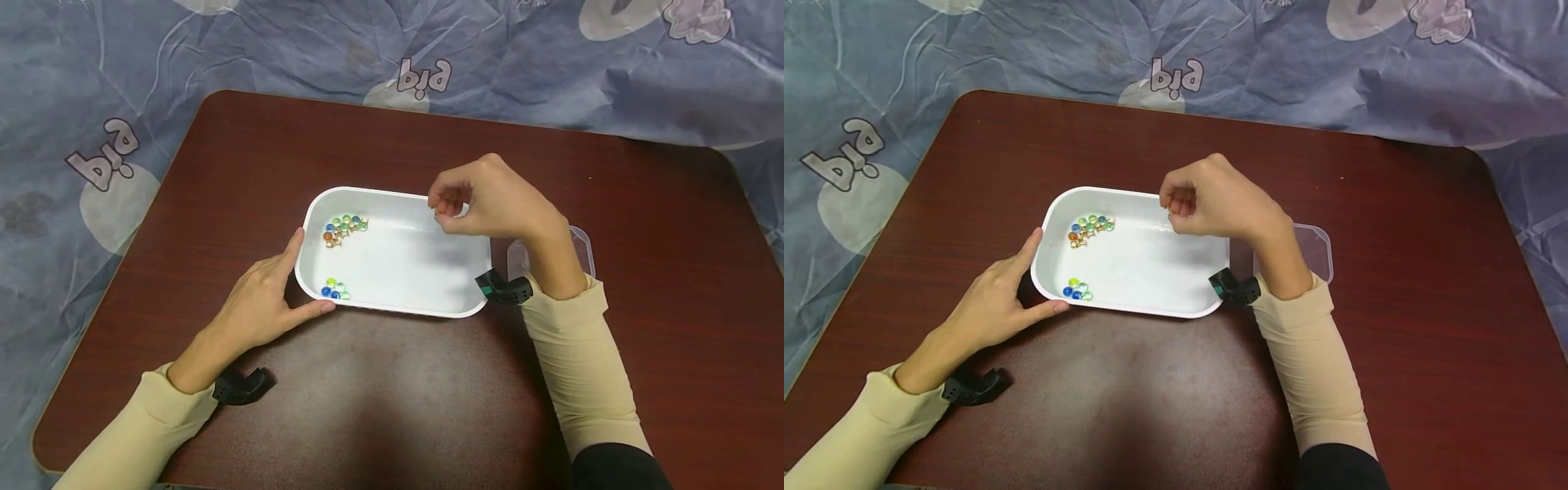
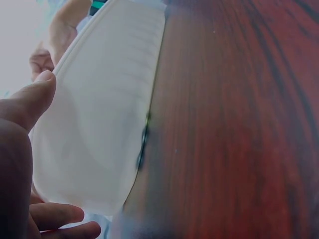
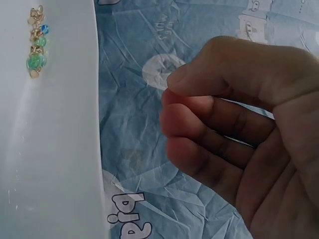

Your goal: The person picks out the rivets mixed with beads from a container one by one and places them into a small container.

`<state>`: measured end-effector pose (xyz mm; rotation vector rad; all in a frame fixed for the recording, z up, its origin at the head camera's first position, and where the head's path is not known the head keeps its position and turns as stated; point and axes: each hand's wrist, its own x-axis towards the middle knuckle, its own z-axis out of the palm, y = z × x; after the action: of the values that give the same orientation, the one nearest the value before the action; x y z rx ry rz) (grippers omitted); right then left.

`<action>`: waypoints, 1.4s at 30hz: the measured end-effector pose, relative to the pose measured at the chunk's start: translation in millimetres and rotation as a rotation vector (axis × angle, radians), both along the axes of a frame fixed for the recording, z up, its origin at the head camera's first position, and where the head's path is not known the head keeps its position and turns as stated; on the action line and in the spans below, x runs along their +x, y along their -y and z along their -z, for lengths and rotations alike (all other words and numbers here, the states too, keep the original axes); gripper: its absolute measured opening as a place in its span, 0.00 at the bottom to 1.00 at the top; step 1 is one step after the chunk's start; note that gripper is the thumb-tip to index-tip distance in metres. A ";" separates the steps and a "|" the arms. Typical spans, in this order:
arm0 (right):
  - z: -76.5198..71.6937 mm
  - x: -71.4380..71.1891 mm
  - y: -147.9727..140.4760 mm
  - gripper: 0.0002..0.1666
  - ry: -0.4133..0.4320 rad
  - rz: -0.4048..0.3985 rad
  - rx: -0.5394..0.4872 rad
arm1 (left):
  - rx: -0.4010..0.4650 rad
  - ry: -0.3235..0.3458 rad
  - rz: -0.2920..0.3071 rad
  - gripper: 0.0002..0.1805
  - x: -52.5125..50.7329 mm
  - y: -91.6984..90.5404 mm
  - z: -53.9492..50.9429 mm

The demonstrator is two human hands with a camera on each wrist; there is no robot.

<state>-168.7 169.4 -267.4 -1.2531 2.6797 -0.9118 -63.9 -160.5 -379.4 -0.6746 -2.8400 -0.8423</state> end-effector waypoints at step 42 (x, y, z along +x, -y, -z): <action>-21.6 23.6 -62.4 0.10 -0.147 0.232 0.068 | 0.023 -0.040 0.016 0.60 0.8 0.4 1.2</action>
<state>-145.1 231.8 -245.8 -1.0513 2.9923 -0.7693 -63.1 -160.9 -380.6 -0.7045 -2.7889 -0.8526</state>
